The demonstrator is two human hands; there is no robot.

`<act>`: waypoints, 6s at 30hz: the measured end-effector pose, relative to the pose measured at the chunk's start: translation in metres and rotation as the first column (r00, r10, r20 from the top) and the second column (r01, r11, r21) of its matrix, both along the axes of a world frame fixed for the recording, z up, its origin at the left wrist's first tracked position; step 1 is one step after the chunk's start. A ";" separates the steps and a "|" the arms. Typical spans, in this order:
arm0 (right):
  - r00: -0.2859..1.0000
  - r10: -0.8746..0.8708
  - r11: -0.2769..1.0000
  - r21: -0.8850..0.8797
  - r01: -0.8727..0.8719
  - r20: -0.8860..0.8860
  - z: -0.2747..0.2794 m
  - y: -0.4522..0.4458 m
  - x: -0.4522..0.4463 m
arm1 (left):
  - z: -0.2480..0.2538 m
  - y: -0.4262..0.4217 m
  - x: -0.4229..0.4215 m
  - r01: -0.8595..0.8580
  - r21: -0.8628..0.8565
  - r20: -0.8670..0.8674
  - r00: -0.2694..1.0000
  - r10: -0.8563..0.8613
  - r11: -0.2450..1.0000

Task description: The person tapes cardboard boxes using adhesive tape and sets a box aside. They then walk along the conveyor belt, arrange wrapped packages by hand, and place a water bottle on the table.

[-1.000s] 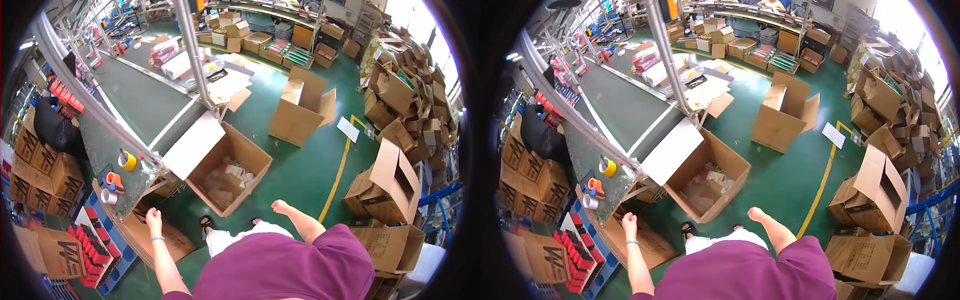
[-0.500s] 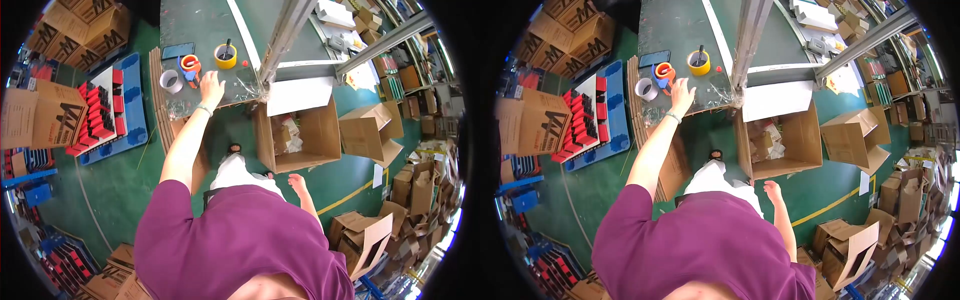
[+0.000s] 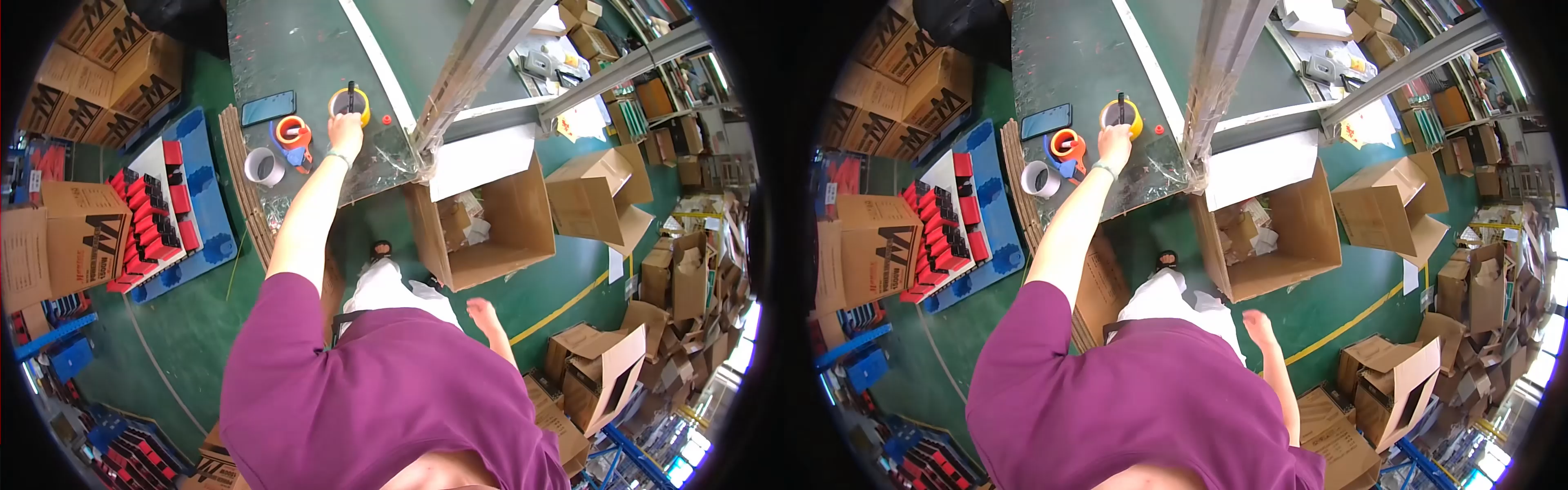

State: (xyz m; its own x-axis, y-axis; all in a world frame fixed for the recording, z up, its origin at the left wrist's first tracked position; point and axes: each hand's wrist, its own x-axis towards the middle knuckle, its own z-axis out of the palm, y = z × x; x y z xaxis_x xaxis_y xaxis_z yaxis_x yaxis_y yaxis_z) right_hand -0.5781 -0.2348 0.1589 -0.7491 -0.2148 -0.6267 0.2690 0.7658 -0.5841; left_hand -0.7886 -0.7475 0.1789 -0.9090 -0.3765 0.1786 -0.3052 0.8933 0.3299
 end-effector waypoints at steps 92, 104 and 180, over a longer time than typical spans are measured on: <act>0.419 -0.286 0.827 -0.001 0.562 -0.862 0.217 0.544 -0.173 | 0.215 0.940 -0.051 0.733 0.681 -0.393 0.352 -0.850 -0.011; 0.109 -0.433 0.812 -0.334 0.479 -0.895 0.150 0.728 -0.210 | 0.204 1.122 -0.118 -0.051 0.971 -0.176 0.510 -0.842 -0.233; 0.672 -0.476 0.418 -0.526 0.741 0.568 -0.244 1.037 -0.810 | -0.232 1.445 -0.822 -0.060 0.443 0.882 0.206 -0.423 0.895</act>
State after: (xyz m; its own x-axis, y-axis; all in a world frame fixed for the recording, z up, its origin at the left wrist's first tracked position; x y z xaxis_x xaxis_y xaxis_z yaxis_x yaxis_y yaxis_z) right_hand -1.3879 0.8022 -0.0848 -0.6704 -0.2183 -0.7092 0.7404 -0.2596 -0.6200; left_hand -1.6106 0.6978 -0.0528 -0.3389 0.0219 -0.9406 -0.4387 0.8807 0.1786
